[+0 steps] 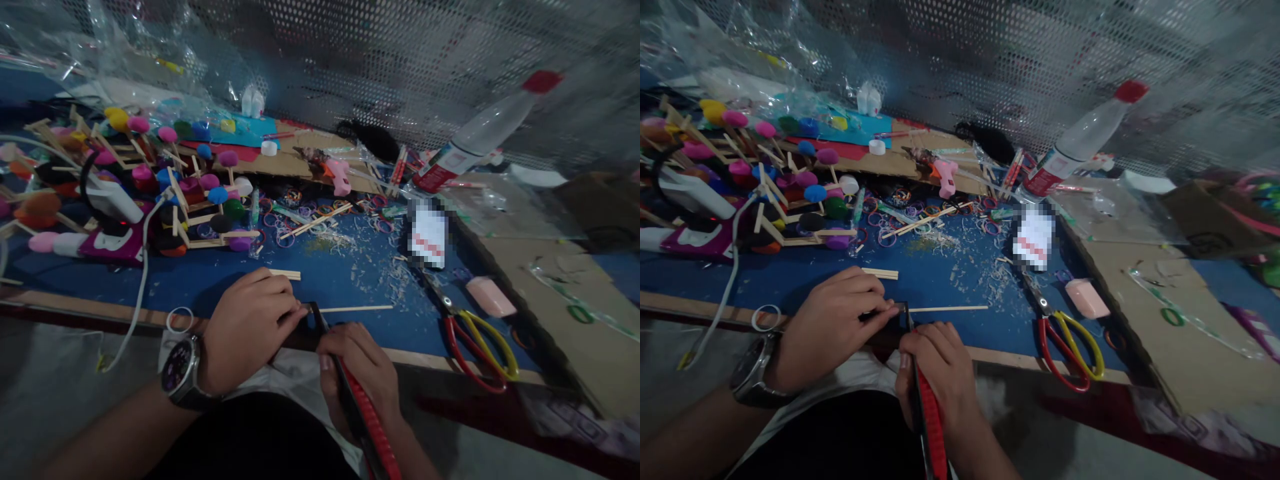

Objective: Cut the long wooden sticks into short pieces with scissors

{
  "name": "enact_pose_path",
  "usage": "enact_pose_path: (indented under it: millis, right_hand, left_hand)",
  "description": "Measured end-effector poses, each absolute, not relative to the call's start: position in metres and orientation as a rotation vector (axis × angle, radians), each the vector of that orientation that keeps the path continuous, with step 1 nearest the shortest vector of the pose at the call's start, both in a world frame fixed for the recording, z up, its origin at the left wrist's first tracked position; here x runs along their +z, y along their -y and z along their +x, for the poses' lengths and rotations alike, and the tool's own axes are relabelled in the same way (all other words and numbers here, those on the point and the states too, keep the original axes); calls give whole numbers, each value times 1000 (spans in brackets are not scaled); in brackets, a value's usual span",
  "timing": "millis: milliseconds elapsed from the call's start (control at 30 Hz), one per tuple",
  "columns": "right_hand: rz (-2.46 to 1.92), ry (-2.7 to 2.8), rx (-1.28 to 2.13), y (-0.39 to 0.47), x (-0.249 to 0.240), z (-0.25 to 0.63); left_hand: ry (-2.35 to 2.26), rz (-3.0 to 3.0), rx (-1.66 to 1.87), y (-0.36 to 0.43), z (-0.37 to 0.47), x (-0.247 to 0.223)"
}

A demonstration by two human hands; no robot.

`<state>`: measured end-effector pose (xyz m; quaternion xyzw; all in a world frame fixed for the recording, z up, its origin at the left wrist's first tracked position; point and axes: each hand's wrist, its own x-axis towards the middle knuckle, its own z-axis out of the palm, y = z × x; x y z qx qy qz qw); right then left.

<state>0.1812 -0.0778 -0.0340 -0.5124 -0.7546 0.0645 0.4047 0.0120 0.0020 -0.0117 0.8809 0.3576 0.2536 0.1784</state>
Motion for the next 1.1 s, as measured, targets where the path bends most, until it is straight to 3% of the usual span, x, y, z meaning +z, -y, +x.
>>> enact_pose_path:
  millis: [1100]
  right_hand:
    - [-1297,2023,128,81,-36,185]
  left_hand:
    - [-1033,2492,689,-3,13,-10]
